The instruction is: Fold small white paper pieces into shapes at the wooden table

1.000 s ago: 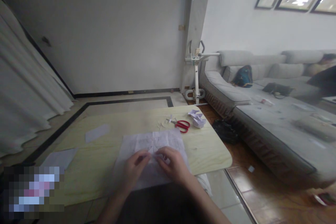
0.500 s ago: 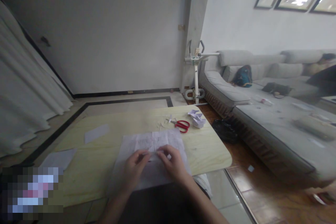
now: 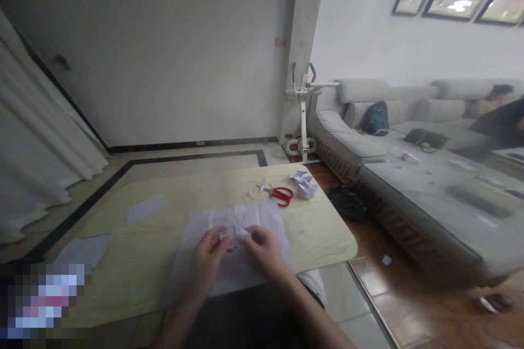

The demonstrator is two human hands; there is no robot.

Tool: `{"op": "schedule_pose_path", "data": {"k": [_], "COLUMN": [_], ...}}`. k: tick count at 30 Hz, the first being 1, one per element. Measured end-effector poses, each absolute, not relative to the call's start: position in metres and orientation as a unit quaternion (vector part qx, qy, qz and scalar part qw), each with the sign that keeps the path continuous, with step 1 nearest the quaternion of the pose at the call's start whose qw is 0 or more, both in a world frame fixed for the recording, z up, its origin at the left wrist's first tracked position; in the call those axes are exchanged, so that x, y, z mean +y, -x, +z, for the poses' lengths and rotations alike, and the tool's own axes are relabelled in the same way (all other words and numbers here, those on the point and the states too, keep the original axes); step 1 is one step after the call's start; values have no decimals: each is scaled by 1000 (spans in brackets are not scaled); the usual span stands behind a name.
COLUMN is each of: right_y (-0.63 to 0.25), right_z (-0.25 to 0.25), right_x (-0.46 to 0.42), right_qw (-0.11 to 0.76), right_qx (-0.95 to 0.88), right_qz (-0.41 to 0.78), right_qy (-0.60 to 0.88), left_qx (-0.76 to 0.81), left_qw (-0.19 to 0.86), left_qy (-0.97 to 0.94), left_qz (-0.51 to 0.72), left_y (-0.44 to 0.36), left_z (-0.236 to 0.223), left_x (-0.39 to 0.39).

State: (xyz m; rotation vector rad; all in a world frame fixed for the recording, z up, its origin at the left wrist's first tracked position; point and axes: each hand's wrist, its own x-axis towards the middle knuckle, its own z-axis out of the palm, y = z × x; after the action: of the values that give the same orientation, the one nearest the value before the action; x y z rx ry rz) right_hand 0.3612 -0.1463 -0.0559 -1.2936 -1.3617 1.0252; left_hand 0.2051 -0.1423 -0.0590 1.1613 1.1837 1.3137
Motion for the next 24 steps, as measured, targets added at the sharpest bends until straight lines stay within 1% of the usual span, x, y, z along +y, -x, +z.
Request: {"op": "schedule_pose_path", "data": {"k": [7, 18, 24], "right_y": [-362, -361, -363], "right_z": [-60, -47, -50], "right_x": [-147, -150, -149], "right_qw": [488, 455, 465], "right_qx": [-547, -564, -531], "right_qz": [409, 432, 440], "right_qy": [544, 537, 555], "left_qx": [508, 504, 504], "left_qw": [497, 477, 458], "left_qy": [-507, -531, -541], "left_qz": [488, 486, 494], "left_y": [-208, -204, -203], "left_z": [-62, -64, -62], "left_x": [-140, -141, -139]}}
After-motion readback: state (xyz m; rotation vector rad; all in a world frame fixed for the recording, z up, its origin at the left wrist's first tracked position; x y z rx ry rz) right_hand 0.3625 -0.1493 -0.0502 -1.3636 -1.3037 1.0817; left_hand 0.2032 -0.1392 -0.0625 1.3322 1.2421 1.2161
